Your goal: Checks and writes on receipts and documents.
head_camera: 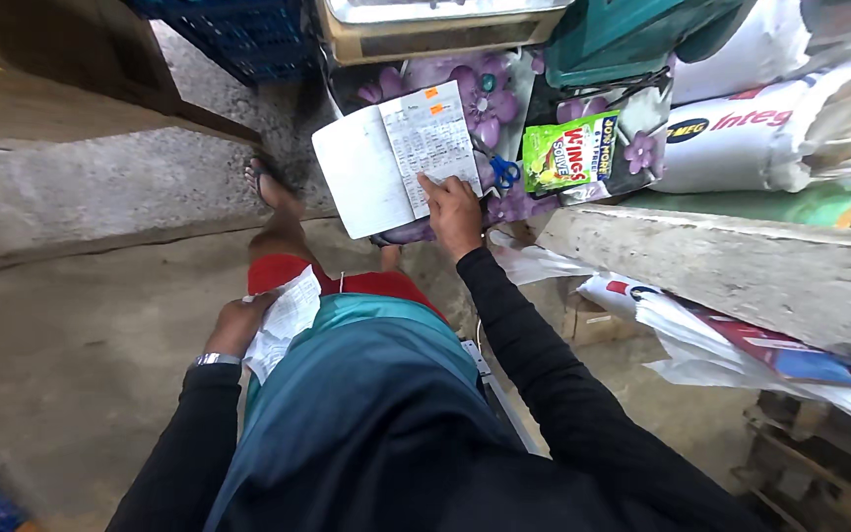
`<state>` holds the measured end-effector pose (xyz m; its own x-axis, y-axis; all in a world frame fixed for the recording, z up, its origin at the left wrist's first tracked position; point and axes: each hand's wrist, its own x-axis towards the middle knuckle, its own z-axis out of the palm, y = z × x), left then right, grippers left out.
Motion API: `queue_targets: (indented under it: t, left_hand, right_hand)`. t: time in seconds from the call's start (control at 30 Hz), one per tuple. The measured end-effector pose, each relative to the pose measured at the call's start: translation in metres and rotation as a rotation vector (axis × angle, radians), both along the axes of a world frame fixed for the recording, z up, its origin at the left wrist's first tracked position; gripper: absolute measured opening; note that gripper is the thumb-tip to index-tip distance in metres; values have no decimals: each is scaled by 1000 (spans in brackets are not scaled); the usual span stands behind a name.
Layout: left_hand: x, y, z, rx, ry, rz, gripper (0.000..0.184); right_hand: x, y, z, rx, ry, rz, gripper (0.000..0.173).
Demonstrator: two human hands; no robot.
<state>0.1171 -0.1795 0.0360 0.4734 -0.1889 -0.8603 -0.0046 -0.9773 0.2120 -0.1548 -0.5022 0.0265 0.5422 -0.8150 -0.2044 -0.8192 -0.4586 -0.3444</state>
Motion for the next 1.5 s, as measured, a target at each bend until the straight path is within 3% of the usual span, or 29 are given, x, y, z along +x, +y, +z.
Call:
queue_targets:
  t: [0.8,1.13,1.5]
  left_hand:
    - [-5,6,-5,2,-29,21,59]
    - [-5,7,-3,7,-29,23,60]
    - [-5,5,-4,18,-28,25,59]
  right_hand:
    - [11,-5,11,74,186,61,62]
    - [5,-11,8,109,79,59,51]
    - [5,-12,10,101,156,125,57]
